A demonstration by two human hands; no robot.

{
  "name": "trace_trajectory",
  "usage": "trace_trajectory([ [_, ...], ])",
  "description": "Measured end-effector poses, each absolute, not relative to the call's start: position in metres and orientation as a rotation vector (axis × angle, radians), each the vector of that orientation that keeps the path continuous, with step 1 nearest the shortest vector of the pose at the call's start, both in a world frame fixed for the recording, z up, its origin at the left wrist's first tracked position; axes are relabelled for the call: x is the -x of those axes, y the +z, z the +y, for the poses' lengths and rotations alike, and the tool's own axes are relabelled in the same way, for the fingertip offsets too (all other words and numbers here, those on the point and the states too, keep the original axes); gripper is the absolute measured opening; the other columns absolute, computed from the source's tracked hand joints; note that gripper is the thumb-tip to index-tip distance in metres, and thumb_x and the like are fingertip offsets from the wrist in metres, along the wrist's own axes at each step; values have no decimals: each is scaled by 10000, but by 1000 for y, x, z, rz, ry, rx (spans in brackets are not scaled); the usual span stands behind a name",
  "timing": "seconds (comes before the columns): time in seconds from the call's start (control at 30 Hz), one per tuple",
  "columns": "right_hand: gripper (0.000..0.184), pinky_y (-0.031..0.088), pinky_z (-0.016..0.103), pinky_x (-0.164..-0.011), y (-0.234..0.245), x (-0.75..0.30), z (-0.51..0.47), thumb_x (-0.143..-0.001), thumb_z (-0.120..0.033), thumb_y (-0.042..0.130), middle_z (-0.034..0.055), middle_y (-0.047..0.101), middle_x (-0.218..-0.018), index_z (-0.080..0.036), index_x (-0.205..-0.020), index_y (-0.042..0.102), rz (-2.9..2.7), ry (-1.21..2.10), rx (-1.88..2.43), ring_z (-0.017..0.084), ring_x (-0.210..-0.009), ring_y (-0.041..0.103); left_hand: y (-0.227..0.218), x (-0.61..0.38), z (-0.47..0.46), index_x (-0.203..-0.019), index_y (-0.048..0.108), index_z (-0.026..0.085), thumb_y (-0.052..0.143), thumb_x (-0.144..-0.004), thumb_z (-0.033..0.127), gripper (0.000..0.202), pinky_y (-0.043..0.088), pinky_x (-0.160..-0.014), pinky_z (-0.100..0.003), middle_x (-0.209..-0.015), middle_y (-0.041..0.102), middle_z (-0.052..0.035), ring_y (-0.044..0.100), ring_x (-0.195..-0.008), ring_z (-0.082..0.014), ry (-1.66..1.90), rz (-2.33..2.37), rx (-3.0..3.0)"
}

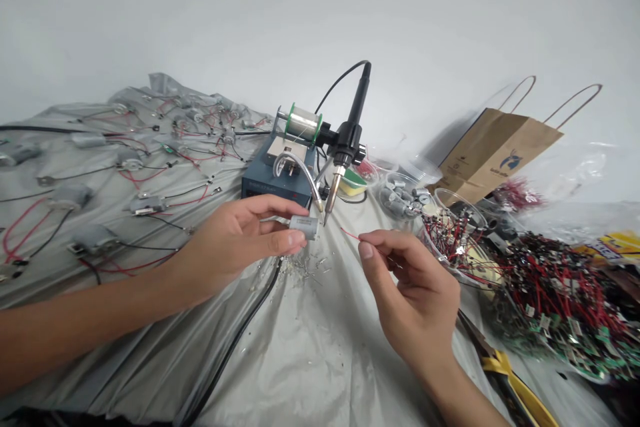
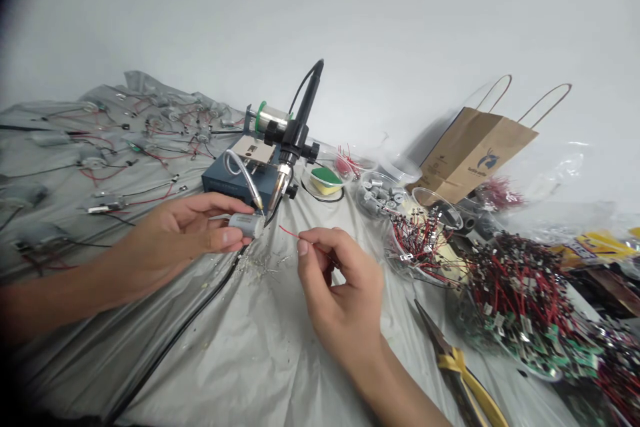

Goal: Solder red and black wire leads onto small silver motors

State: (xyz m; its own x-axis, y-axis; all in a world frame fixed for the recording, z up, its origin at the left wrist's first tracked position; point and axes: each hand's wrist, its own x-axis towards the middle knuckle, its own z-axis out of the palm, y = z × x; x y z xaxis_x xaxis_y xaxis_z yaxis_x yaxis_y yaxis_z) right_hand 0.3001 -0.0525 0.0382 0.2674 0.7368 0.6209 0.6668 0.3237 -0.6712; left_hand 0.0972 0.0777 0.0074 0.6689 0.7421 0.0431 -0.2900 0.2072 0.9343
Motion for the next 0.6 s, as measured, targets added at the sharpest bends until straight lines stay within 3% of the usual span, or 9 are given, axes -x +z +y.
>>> trace_trajectory([
  [0.47,93,464,212,-576,38,-300,-53,-1012,-174,714,-52,645,-730,-261,-1007,746,-1464,68,1382,85,-619,549,9,-97,76,-1127,815,258,973,-809,355,368,641,-834,-259,-952,874,-24,821,-884,-180,755,487,-1141],
  [0.6,103,465,204,-584,39,-299,-53,-1011,-162,711,-58,643,-723,-260,-1007,743,-1469,55,1382,79,-621,552,10,-98,76,-1121,818,262,975,-811,345,357,636,-827,-230,-940,875,-12,821,-876,-159,759,470,-1132],
])
